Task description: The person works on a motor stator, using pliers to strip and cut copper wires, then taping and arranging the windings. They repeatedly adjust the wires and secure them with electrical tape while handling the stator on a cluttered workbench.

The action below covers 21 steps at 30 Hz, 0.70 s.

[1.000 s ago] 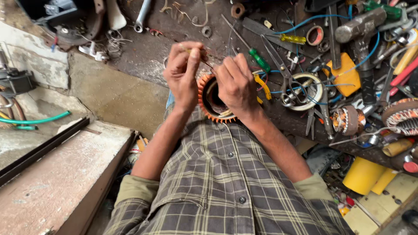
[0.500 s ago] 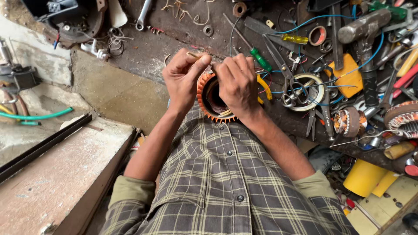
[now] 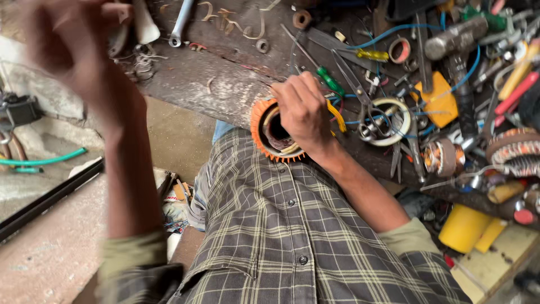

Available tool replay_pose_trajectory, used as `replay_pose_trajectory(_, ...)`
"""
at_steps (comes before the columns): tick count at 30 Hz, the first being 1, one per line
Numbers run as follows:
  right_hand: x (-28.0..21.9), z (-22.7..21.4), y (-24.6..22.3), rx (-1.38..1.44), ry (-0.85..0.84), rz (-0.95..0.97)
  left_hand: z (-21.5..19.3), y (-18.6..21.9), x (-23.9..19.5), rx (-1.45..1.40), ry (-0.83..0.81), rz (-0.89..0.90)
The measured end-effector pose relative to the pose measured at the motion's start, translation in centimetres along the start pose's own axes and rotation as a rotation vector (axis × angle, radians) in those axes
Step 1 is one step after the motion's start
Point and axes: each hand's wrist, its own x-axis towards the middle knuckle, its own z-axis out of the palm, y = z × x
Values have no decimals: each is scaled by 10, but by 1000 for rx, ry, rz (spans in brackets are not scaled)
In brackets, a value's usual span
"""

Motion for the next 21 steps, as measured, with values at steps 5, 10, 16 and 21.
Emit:
replay_pose_trajectory(5,3,-2,-4,59,29,56,32,-25,15,-40,-349,81)
replay_pose_trajectory(10,2,-6,-2,80,52,26,33,36,-12,-546,-736,159)
replay_pose_trajectory(16,2,-12,-4,199,35,36,32,59,-31,-335,-674,245)
replay_pose_trajectory(21,0,-34,8,317,-101,41,27,54,-31,-201,-706,337)
